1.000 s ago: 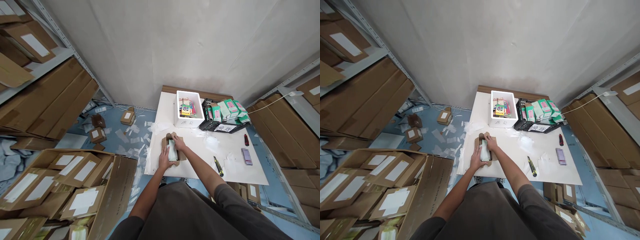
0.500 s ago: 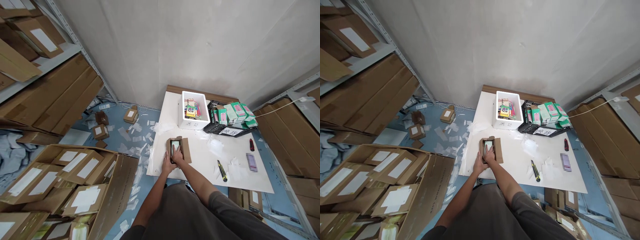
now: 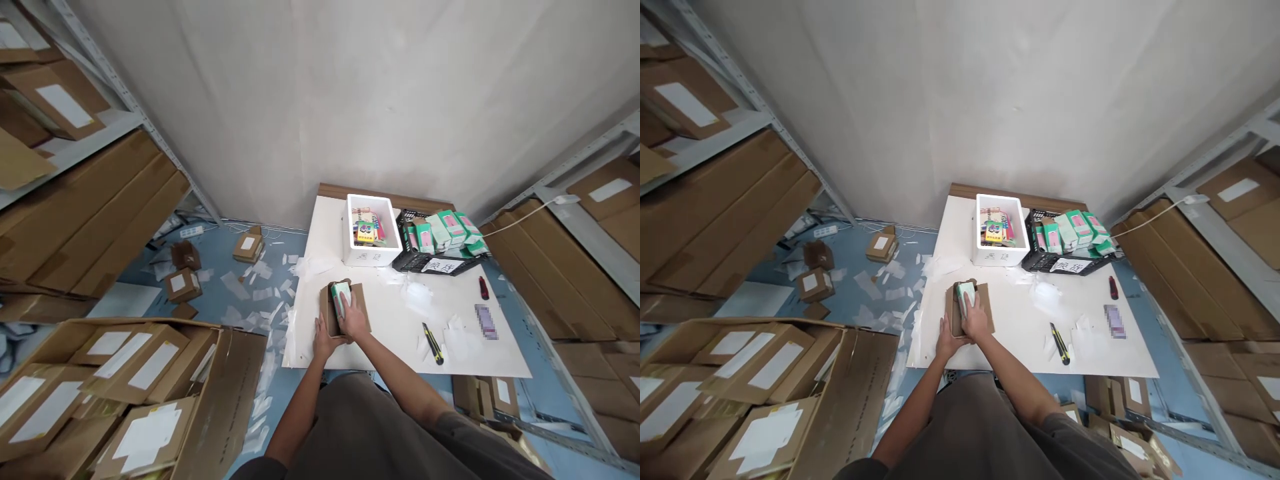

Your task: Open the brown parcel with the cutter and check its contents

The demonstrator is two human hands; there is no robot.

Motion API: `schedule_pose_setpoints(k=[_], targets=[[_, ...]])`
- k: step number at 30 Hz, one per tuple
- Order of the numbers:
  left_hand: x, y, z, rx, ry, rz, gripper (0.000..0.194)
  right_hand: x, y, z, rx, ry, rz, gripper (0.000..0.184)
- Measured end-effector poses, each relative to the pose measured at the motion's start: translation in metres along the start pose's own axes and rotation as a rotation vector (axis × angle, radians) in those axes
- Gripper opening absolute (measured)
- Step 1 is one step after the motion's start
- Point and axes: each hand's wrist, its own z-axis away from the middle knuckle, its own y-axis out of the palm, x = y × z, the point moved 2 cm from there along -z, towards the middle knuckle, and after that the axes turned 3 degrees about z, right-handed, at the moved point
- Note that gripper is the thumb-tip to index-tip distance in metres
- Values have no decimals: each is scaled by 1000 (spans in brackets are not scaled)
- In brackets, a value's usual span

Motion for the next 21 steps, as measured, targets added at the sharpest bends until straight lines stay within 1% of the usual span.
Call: schedule_pose_setpoints(k=[2,3,5,7,8,10,11,12,13,14,16,17,18,19,20,21], targets=[[-1,-3,-1,-12,-36,19,158,-12,-20,7,-55,-36,-51,105],[-1,-5,0,-12,-53,16,159,-22,-30,11,-72,-47,-84,106],[-6,-13,3,-13,-87,-67,159,-50,-46,20,-102,-45,-171,105],[-18,-26,10,-57,-101,-231,156,-84,-58,30,-147,-38,-299,102],[-29,-33,14,-105,-61,-316,152,-102,-63,34,-177,-40,-375,101],[-63,-40,21,-221,130,-390,133,-136,-70,43,-245,-55,-544,101],[-85,-39,23,-258,221,-352,121,-151,-73,46,-275,-67,-631,102],[-108,-33,23,-259,299,-261,109,-164,-75,50,-295,-82,-721,103],[-131,-24,22,-204,361,-135,102,-174,-77,53,-303,-97,-810,106],[-154,-11,18,-105,390,9,101,-183,-78,55,-299,-114,-896,108],[-194,21,5,146,347,314,106,-196,-79,59,-260,-150,-1040,115],[-209,37,-2,279,319,445,104,-202,-79,59,-241,-165,-1095,119],[-221,50,-8,366,307,542,103,-209,-78,58,-225,-178,-1138,122],[-229,62,-15,417,301,600,104,-216,-77,57,-212,-188,-1168,124],[-234,72,-20,444,309,627,105,-224,-74,53,-204,-191,-1185,125],[-235,81,-24,447,329,624,106,-232,-71,49,-199,-184,-1183,124]])
